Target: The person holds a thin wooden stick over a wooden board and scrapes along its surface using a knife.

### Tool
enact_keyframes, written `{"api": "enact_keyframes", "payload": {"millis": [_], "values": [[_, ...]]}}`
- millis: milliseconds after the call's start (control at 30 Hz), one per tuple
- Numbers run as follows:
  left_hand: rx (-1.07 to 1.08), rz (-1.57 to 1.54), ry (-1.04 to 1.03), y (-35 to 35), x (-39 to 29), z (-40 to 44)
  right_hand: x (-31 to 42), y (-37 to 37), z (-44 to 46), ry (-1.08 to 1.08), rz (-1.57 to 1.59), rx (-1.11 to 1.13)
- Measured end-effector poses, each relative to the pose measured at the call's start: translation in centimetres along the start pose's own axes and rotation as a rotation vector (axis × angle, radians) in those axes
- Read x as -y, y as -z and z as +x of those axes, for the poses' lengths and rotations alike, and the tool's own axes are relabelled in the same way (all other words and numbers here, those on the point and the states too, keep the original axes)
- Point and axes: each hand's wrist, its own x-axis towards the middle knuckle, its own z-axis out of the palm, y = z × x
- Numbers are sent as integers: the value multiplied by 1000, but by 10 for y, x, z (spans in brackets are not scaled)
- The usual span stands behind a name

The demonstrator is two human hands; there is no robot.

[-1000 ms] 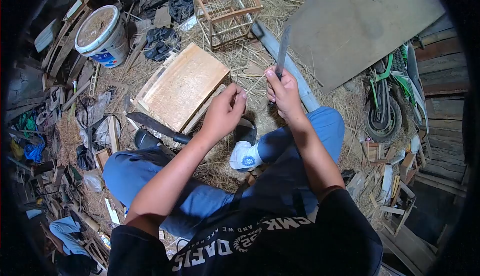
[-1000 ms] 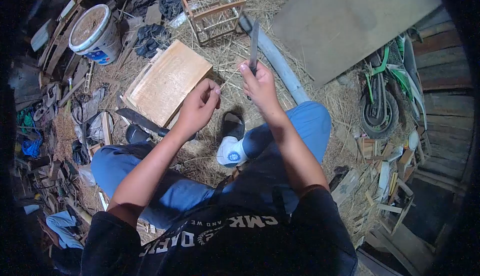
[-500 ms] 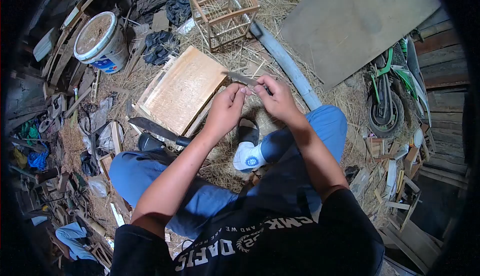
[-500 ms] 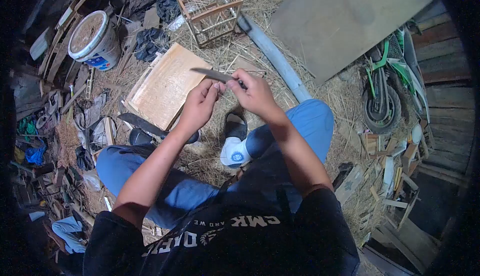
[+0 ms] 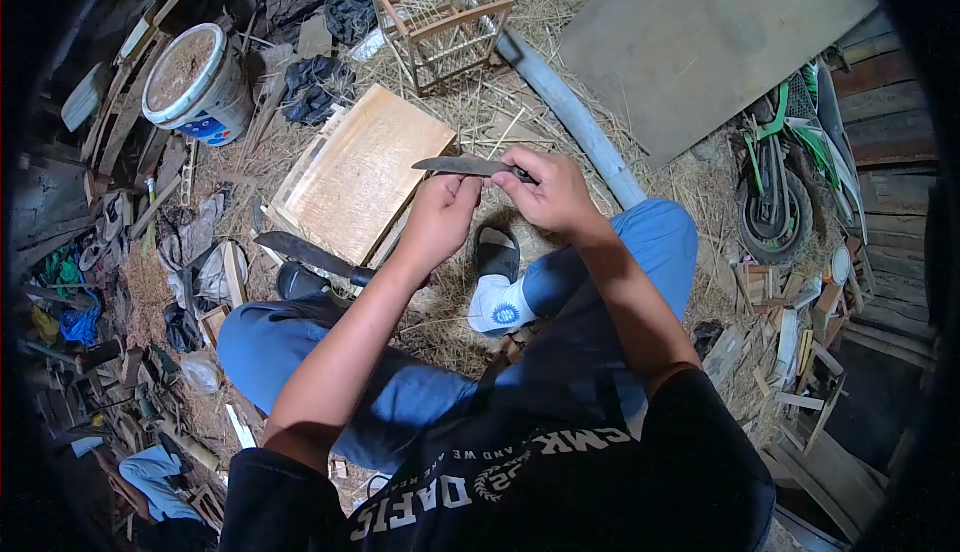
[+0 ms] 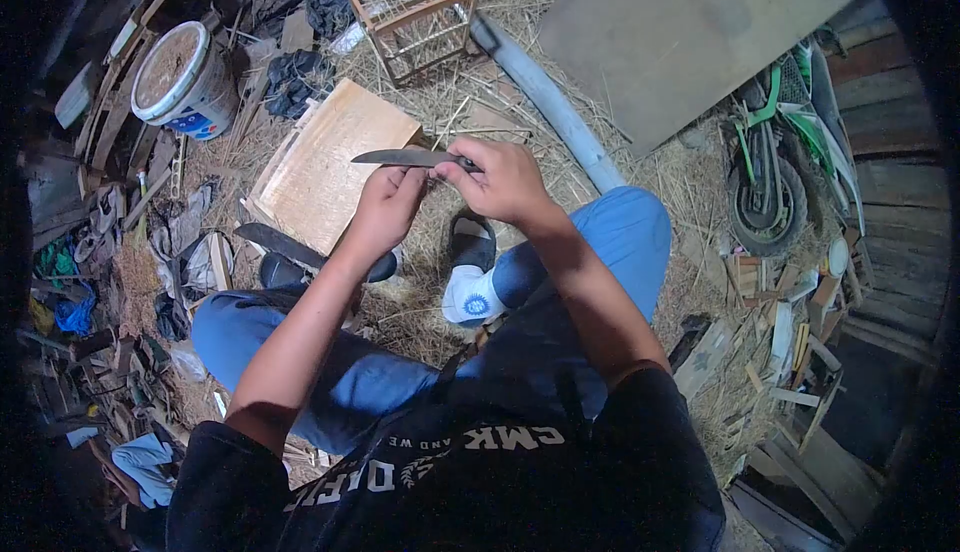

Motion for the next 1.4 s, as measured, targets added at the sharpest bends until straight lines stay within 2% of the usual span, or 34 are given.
{"api": "enact_keyframes", "payload": {"millis": [67, 167, 233, 300, 333, 400, 433, 533, 600, 667, 800, 833, 900, 1100, 1167, 1233, 1333, 1400], "values": [[3, 10, -62, -2, -11, -2, -1, 1, 0, 6, 7, 2], [-7, 47, 23, 1, -4, 0, -2, 5, 1, -1, -4, 1], [-1, 71, 5, 5, -4, 3, -9, 6, 3, -14, -22, 0], [7, 96, -14, 6, -7, 3, -30, 4, 7, -156, 3, -187], [30, 126, -18, 5, -12, -1, -38, 10, 11, -156, 3, -189], [59, 155, -23, 2, -18, -5, -53, 28, 16, -310, -80, -277], [51, 163, -10, 1, -19, -5, -56, 34, 15, -316, -80, -243], [27, 164, 9, 2, -14, -2, -47, 24, 9, -226, 23, -243], [20, 156, 19, 3, -11, 0, -36, 18, 5, -272, 18, -198], [41, 109, 155, 3, -11, 1, -26, 11, 5, -181, 47, -120], [10, 24, 146, -3, -5, 1, -18, -2, 4, -2, -48, -88], [-23, 17, 77, -5, -2, 2, -12, 2, 3, -20, -51, -25], [-56, 8, 9, -5, 1, 3, -13, 0, 4, 2, -47, -59], [-11, 66, 115, 3, -9, 3, -4, 5, 6, -13, -118, -64], [-1, -8, 150, 2, -10, 2, -5, 4, 6, -33, -116, -42], [7, -30, 146, 2, -12, 2, -15, -1, 7, -82, -91, -142], [29, -34, 159, 2, -9, 1, -12, -3, 3, -1, -114, -77], [57, 0, 202, 4, -7, 0, -14, 2, 4, -85, -97, -72]]}}
